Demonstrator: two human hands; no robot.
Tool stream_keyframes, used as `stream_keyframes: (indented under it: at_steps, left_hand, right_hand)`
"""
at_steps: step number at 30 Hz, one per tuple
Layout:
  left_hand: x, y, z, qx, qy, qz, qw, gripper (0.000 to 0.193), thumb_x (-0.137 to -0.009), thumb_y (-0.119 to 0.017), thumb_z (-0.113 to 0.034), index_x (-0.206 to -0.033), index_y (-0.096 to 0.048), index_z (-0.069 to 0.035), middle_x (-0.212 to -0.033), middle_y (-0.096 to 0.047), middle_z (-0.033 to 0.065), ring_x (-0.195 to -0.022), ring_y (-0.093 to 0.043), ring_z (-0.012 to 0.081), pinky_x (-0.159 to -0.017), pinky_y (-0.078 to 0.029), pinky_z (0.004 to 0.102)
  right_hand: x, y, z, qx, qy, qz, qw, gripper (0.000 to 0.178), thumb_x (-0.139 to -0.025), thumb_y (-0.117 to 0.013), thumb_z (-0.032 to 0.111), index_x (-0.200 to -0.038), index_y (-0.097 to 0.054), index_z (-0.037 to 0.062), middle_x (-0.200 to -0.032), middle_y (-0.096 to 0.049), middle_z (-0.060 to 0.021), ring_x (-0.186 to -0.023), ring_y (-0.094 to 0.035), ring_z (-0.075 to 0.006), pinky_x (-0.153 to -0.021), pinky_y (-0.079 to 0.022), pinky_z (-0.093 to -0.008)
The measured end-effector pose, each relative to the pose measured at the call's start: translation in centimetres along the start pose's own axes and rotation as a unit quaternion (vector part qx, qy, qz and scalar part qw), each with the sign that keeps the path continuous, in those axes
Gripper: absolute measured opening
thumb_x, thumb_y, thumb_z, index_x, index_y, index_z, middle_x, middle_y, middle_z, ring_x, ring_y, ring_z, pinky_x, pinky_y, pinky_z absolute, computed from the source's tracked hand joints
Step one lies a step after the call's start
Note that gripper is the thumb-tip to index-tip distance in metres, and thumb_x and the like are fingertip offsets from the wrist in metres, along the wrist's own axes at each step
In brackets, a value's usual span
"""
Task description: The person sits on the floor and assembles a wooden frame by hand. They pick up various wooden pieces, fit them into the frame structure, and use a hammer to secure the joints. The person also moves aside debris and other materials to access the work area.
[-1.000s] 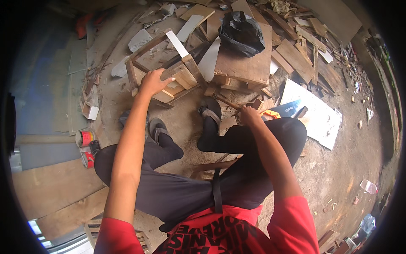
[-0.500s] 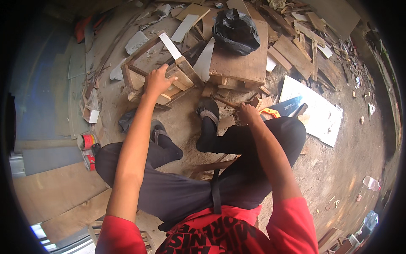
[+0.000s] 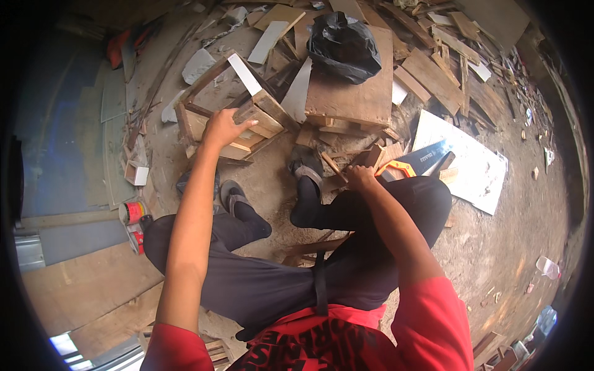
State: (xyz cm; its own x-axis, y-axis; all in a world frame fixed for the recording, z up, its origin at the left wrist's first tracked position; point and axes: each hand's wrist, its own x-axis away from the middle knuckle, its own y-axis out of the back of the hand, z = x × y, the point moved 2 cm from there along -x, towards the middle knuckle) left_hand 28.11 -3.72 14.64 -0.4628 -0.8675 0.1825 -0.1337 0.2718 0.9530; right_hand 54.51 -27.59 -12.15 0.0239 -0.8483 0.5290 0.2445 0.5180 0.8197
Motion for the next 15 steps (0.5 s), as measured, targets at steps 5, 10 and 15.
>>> stream_keyframes:
  at_steps: [5, 10, 15]
  left_hand:
    - [-0.1, -0.6, 0.2, -0.013, -0.028, -0.049, 0.998, 0.065, -0.074, -0.078, -0.054, -0.102, -0.07, 0.004, -0.093, -0.07, 0.0265, -0.092, -0.068, 0.0419, -0.08, -0.054, 0.0461]
    - [0.1, -0.5, 0.6, 0.001, -0.021, -0.047, 0.999, 0.062, -0.073, -0.08, -0.052, -0.1, -0.071, 0.003, -0.09, -0.07, 0.0264, -0.09, -0.067, 0.0425, -0.078, -0.054, 0.0458]
    - [2.2, 1.5, 3.2, 0.018, -0.044, -0.074, 0.996, 0.055, -0.073, -0.082, -0.044, -0.091, -0.07, 0.006, -0.082, -0.068, 0.0265, -0.084, -0.068, 0.042, -0.074, -0.053, 0.0454]
  right_hand:
    - [-1.1, -0.6, 0.3, -0.007, 0.047, 0.031, 0.998, 0.031, -0.084, -0.061, 0.029, -0.105, -0.067, 0.0064, -0.1, -0.071, -0.0173, -0.095, -0.07, -0.032, -0.076, -0.053, -0.0527]
    - [-2.8, -2.4, 0.2, -0.004, 0.126, 0.045, 0.991, 0.029, -0.087, -0.053, 0.021, -0.101, -0.065, -0.0008, -0.093, -0.069, -0.0247, -0.088, -0.07, -0.0379, -0.071, -0.057, -0.0496]
    - [-2.8, -1.8, -0.7, -0.092, 0.167, -0.207, 0.96, 0.024, -0.092, -0.045, 0.013, -0.091, -0.052, -0.0108, -0.077, -0.063, -0.0295, -0.074, -0.068, -0.0413, -0.062, -0.055, -0.0487]
